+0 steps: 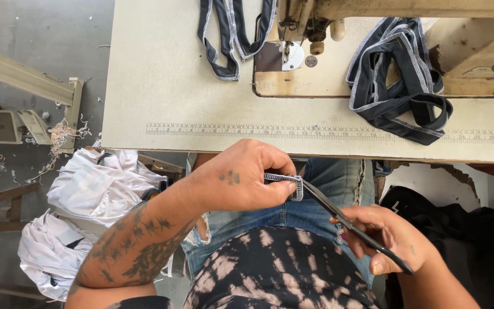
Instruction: Trimming the ends of sewn fabric strips using scissors
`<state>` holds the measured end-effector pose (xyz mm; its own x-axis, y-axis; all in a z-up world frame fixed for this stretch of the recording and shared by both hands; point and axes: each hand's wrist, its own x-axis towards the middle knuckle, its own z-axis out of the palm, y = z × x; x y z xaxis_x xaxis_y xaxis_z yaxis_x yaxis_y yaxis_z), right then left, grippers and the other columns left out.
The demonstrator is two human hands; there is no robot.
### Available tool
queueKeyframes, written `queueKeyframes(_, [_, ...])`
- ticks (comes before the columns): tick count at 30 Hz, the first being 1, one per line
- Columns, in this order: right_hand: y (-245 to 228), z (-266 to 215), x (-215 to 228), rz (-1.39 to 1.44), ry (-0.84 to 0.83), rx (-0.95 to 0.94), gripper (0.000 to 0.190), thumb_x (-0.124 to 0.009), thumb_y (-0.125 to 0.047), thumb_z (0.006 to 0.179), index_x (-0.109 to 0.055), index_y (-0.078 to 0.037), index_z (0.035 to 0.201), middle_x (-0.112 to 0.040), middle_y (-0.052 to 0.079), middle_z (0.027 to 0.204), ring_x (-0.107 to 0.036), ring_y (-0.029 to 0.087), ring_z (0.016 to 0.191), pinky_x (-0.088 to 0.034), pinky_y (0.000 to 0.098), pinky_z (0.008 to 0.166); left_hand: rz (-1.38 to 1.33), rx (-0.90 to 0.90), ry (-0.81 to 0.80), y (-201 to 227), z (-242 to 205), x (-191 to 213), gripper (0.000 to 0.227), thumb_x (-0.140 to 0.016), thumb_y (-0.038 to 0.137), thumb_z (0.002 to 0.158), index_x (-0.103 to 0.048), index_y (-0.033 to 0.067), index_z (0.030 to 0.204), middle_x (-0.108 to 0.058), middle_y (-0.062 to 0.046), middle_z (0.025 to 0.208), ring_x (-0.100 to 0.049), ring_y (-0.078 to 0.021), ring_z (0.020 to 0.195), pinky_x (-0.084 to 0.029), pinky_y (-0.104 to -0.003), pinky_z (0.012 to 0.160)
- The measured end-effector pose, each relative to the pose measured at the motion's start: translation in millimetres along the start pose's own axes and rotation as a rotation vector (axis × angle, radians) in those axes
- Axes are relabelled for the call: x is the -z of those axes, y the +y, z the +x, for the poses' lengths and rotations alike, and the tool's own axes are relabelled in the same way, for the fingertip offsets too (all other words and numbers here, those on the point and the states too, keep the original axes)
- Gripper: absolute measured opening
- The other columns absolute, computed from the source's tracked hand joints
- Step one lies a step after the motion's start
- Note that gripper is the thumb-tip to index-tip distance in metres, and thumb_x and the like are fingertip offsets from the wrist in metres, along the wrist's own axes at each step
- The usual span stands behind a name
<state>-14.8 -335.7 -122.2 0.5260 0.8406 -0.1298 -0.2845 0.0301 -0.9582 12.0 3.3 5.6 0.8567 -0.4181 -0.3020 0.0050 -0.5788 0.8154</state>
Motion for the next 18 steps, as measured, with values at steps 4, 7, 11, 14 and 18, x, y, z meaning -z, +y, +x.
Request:
queueKeyframes(4, [-12.9,-6.2,10.0,-0.062,-0.009,-0.124,0.110,-0.092,-0.072,0.074,-0.064,0.007,0.145,-0.070,0.006,0.068,-0.063,0.009,0.058,-0.050,0.0233,0.050,0.036,0.118,-0.170,10.7,2.6,8.2,0.018,-0.066,0.027,0.083,-0.081,0.0182,0.080,-0.056,0.008,0.058,-0.045,-0.0084,0.055,-0.040,-0.031,0.057])
queueKeyframes(7, [-9.8,-8.8,17.0,-0.095,-0.040,0.040,0.089,-0.089,-0.058,0.089,-0.055,-0.006,0.152,-0.070,0.010,0.067,-0.062,0.014,0.051,-0.048,0.0286,0.046,0.053,0.130,-0.211,11.6,4.9,7.9,0.016,-0.066,0.027,0.084,-0.078,0.0186,0.078,-0.054,0.007,0.057,-0.044,-0.0102,0.055,-0.040,-0.031,0.057])
queueKeyframes(11, [-46.5,11.2,8.7,-0.135,-0.065,-0.094,0.093,-0.086,-0.063,0.083,-0.065,0.004,0.143,-0.066,0.005,0.059,-0.058,0.014,0.048,-0.042,0.0300,0.043,0.010,0.117,-0.202,10.3,5.3,10.5,0.015,-0.066,0.025,0.084,-0.075,0.0171,0.074,-0.053,0.007,0.057,-0.043,-0.0094,0.055,-0.039,-0.031,0.056])
queueKeyframes(14, [-47.6,15.2,8.1,-0.365,-0.097,0.051,0.078,-0.077,-0.058,0.091,-0.064,0.002,0.140,-0.065,-0.002,0.051,-0.062,0.008,0.040,-0.048,0.0253,0.041,0.042,0.100,-0.214,8.9,9.1,13.7,0.017,-0.068,0.029,0.085,-0.080,0.0184,0.082,-0.060,0.007,0.060,-0.048,-0.0094,0.056,-0.042,-0.032,0.058])
queueKeyframes(18, [-18.6,-7.3,21.9,-0.078,0.069,0.145,0.072,-0.090,-0.041,0.089,-0.063,0.001,0.142,-0.064,0.004,0.059,-0.054,0.011,0.046,-0.044,0.0266,0.041,0.031,-0.017,-0.190,-18.3,51.5,7.5,0.020,-0.066,0.031,0.091,-0.079,0.0170,0.087,-0.067,0.007,0.069,-0.057,-0.0087,0.065,-0.048,-0.031,0.066])
